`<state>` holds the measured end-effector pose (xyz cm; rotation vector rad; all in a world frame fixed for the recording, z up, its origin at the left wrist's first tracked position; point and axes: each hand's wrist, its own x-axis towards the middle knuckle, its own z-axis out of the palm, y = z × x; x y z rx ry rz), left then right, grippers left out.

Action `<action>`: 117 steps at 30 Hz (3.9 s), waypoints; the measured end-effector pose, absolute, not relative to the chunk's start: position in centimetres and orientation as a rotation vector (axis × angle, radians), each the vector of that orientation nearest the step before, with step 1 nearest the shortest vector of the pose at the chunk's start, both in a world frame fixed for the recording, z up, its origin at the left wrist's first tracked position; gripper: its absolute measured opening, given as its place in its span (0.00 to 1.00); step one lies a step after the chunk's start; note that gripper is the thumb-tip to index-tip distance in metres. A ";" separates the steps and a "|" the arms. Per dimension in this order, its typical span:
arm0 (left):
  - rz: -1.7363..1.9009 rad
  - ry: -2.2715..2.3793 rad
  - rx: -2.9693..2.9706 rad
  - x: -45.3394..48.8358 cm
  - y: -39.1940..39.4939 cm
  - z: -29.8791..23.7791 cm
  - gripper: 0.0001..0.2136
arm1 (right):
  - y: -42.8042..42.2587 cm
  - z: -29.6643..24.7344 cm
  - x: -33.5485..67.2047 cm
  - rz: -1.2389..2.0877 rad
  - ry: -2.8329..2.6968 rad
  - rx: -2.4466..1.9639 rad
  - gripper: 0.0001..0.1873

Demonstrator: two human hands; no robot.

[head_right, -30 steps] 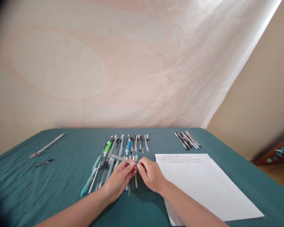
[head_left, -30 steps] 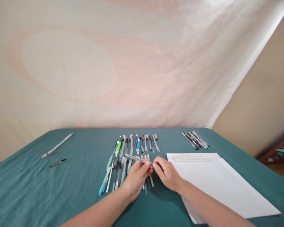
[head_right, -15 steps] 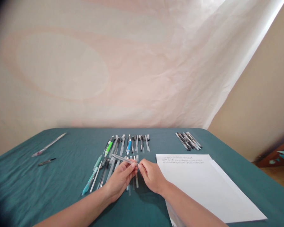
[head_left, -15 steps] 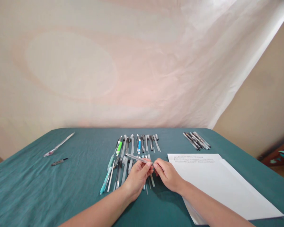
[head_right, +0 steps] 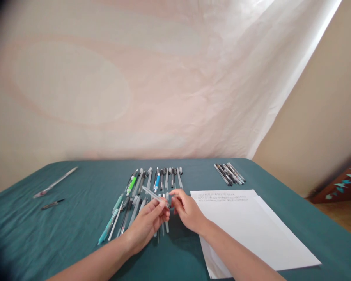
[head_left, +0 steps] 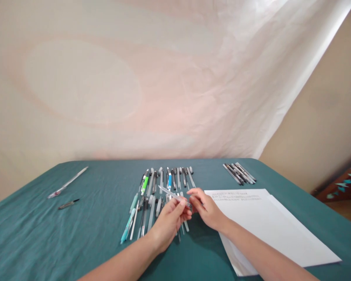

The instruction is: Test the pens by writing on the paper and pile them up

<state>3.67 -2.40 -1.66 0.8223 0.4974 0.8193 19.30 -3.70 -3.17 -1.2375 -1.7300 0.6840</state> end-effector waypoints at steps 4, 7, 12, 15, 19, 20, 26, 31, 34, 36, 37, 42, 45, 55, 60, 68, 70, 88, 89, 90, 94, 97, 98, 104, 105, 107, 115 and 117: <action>0.586 0.375 0.800 3.9 -3.5 -1.6 0.10 | -3.9 -2.5 19.8 0.452 -2.014 -1.196 0.22; 0.493 0.358 0.841 4.2 -4.3 -2.2 0.13 | -4.2 -2.2 19.8 0.354 -2.233 -1.179 0.20; 0.494 0.403 1.151 4.3 -5.4 -2.1 0.17 | -3.5 -1.2 21.0 0.285 -2.015 -1.193 0.16; 0.466 0.430 1.426 4.1 -6.1 -1.3 0.15 | -2.2 -0.6 24.1 0.393 -1.636 -1.248 0.18; 0.437 0.446 1.702 4.1 -6.6 -0.9 0.15 | -1.3 -1.2 30.8 0.529 -1.102 -1.422 0.20; 0.437 0.431 1.764 4.1 -6.6 -0.9 0.14 | -1.5 -1.6 32.6 0.524 -1.045 -1.449 0.20; 0.522 0.330 2.028 5.3 -5.9 -2.5 0.18 | -5.6 -4.9 41.3 0.446 -0.813 -1.554 0.17; 0.642 0.320 2.143 7.5 -5.7 -3.8 0.21 | -8.3 -6.5 44.4 0.423 -0.800 -1.641 0.11; 0.555 0.341 2.236 8.2 -5.8 -3.8 0.22 | -8.8 -7.2 45.1 0.383 -0.826 -1.676 0.09; 0.435 0.356 2.331 8.3 -5.8 -3.5 0.23 | -8.9 -7.5 45.4 0.353 -0.851 -1.701 0.10; 0.369 0.362 2.391 8.3 -5.8 -3.2 0.23 | -9.0 -7.6 45.5 0.337 -0.865 -1.715 0.10; 0.154 0.378 2.652 8.1 -5.6 -2.2 0.25 | -9.5 -7.6 45.8 0.225 -0.941 -1.808 0.11; 0.163 0.361 2.718 8.2 -5.4 -2.5 0.25 | -9.6 -7.7 46.0 0.167 -0.979 -1.857 0.11; 0.191 0.334 2.761 8.4 -4.9 -3.6 0.26 | -9.2 -8.3 46.4 0.084 -1.072 -1.970 0.12; 0.208 0.329 2.754 8.3 -4.9 -3.5 0.26 | -9.2 -8.3 46.6 0.062 -1.121 -2.024 0.12; 0.170 0.341 2.751 8.4 -5.0 -3.3 0.26 | -9.1 -8.3 46.7 0.029 -1.151 -2.051 0.12; 0.167 0.344 2.750 8.4 -5.0 -3.2 0.26 | -9.2 -8.3 46.7 0.025 -1.160 -2.056 0.12; 0.193 0.339 2.738 8.3 -4.9 -3.3 0.26 | -9.2 -8.0 46.5 0.018 -1.147 -2.089 0.12; 0.193 0.338 2.735 8.3 -4.9 -3.3 0.26 | -9.2 -8.0 46.5 0.017 -1.146 -2.090 0.12; 0.196 0.335 2.733 8.3 -4.9 -3.3 0.26 | -9.2 -8.0 46.5 0.016 -1.144 -2.091 0.12; 0.221 0.324 2.734 8.2 -4.9 -3.3 0.26 | -9.3 -8.0 46.4 0.017 -1.141 -2.091 0.12; 0.216 0.335 2.737 8.2 -4.9 -3.2 0.26 | -9.3 -8.0 46.3 0.024 -1.144 -2.085 0.12; 0.211 0.337 2.737 8.2 -4.9 -3.2 0.26 | -9.4 -8.0 46.3 0.025 -1.149 -2.082 0.12; 0.186 0.338 2.739 8.2 -5.0 -3.1 0.26 | -9.3 -8.0 46.5 0.009 -1.157 -2.081 0.12; 0.180 0.334 2.738 8.2 -5.0 -3.0 0.26 | -9.2 -8.0 46.5 -0.001 -1.151 -2.082 0.11; 0.178 0.338 2.732 8.2 -5.0 -2.6 0.26 | -9.2 -8.1 46.6 -0.026 -1.137 -2.084 0.10; 0.173 0.387 2.704 7.9 -5.5 -1.7 0.25 | -9.7 -8.4 46.3 -0.039 -1.076 -2.067 0.12; 0.213 0.369 2.709 7.7 -5.5 -2.2 0.25 | -9.8 -8.3 46.2 -0.036 -1.060 -2.078 0.14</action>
